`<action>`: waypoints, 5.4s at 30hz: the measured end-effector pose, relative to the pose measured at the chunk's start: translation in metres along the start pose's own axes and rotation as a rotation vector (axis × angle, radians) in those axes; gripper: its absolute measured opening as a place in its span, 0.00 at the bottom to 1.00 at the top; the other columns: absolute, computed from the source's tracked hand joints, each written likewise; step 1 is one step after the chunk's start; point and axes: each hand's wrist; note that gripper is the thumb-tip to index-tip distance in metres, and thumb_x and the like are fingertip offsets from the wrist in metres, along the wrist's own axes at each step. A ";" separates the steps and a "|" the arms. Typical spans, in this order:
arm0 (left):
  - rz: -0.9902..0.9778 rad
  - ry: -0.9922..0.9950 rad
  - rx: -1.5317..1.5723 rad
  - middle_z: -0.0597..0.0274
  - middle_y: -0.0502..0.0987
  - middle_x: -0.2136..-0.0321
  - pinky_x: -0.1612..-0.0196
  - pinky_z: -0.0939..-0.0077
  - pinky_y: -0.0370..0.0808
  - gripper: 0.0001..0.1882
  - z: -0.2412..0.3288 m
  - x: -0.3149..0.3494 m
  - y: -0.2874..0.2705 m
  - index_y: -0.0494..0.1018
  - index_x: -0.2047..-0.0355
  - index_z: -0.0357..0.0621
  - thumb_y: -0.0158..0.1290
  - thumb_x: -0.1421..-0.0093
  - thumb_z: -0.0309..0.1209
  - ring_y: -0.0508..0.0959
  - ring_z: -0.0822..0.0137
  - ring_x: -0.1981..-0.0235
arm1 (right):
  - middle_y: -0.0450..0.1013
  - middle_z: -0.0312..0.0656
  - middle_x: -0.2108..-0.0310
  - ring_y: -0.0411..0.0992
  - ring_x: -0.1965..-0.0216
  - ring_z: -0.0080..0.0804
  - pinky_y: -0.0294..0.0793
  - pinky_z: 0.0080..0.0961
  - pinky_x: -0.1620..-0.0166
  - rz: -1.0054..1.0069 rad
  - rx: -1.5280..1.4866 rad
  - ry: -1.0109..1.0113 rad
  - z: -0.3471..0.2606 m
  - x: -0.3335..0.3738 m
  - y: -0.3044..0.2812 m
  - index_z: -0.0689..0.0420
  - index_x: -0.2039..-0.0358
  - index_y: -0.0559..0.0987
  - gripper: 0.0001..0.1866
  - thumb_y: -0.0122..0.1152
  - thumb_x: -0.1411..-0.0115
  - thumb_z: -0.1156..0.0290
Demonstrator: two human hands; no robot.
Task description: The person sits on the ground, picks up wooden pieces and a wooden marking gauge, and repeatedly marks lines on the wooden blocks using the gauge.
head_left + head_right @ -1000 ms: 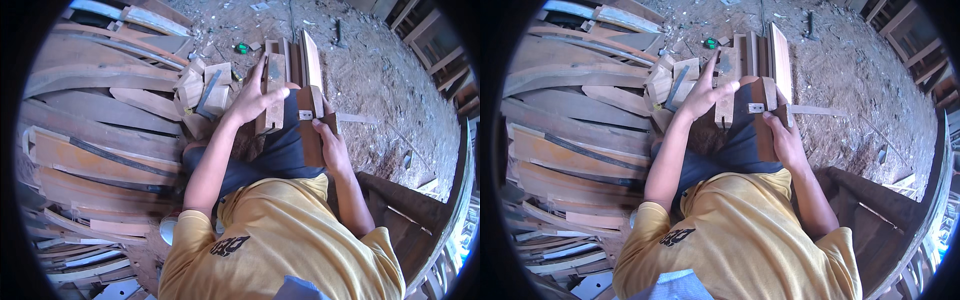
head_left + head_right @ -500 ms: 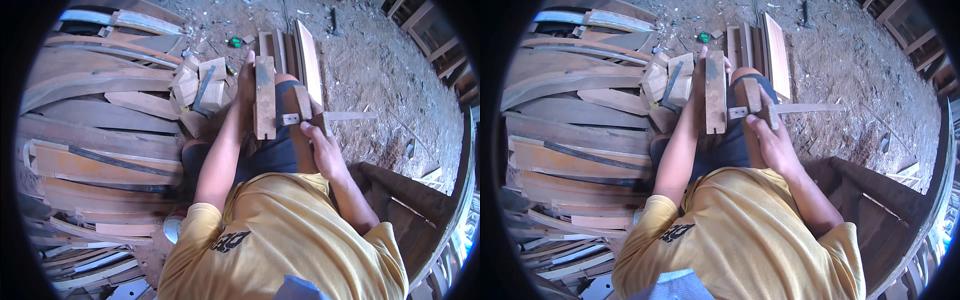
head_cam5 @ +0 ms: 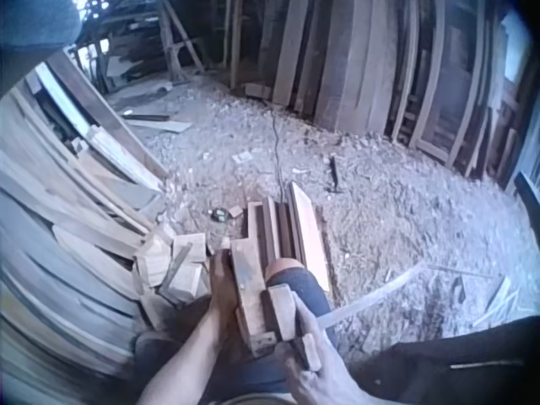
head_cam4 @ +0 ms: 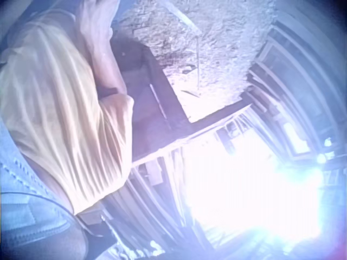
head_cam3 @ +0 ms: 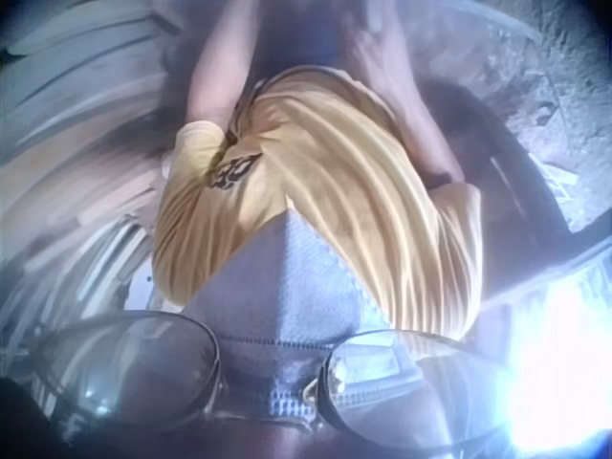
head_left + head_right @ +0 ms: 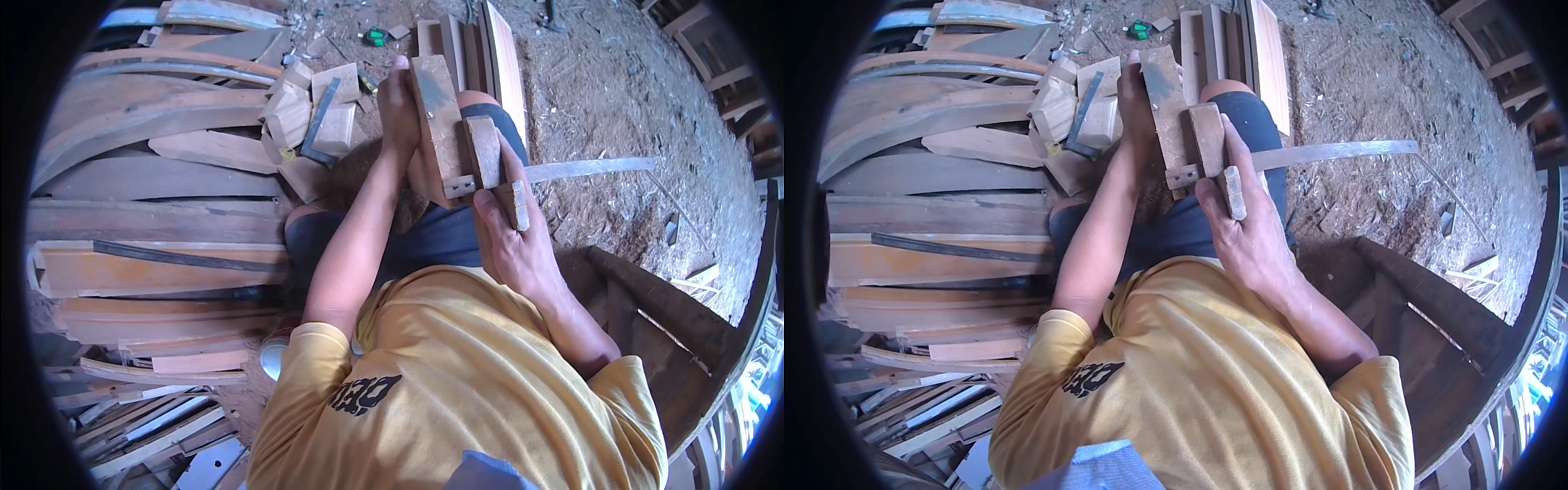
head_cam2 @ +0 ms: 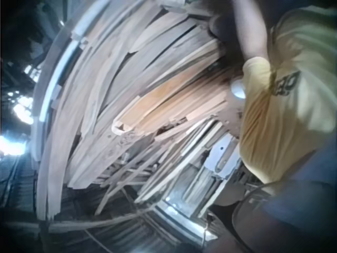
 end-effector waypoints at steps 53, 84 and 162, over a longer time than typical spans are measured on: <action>0.022 0.162 0.037 0.59 0.73 0.53 0.50 0.68 0.78 0.16 -0.007 0.014 -0.011 0.60 0.43 0.51 0.41 0.21 0.45 0.76 0.68 0.53 | 0.73 0.63 0.38 0.72 0.34 0.59 0.72 0.43 0.35 0.012 0.167 -0.152 -0.021 -0.053 0.010 0.51 0.24 0.59 0.33 0.55 0.26 0.66; 0.065 0.294 -0.075 0.54 0.78 0.57 0.58 0.66 0.80 0.23 -0.017 -0.001 -0.045 0.60 0.36 0.50 0.35 0.19 0.51 0.82 0.62 0.64 | 0.64 0.64 0.29 0.61 0.27 0.63 0.62 0.49 0.28 -0.163 0.252 0.021 -0.027 0.007 0.007 0.53 0.21 0.53 0.36 0.55 0.25 0.64; 0.130 0.280 -0.167 0.53 0.78 0.68 0.59 0.63 0.74 0.18 -0.009 0.001 -0.019 0.73 0.64 0.34 0.38 0.31 0.36 0.77 0.63 0.65 | 0.81 0.52 0.49 0.79 0.46 0.44 0.74 0.37 0.40 0.029 0.447 0.043 -0.046 -0.107 0.013 0.55 0.37 0.78 0.26 0.58 0.27 0.52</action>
Point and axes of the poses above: each hand's wrist, its own x-axis away from the middle knuckle, its own y-axis out of the palm, z = x × y
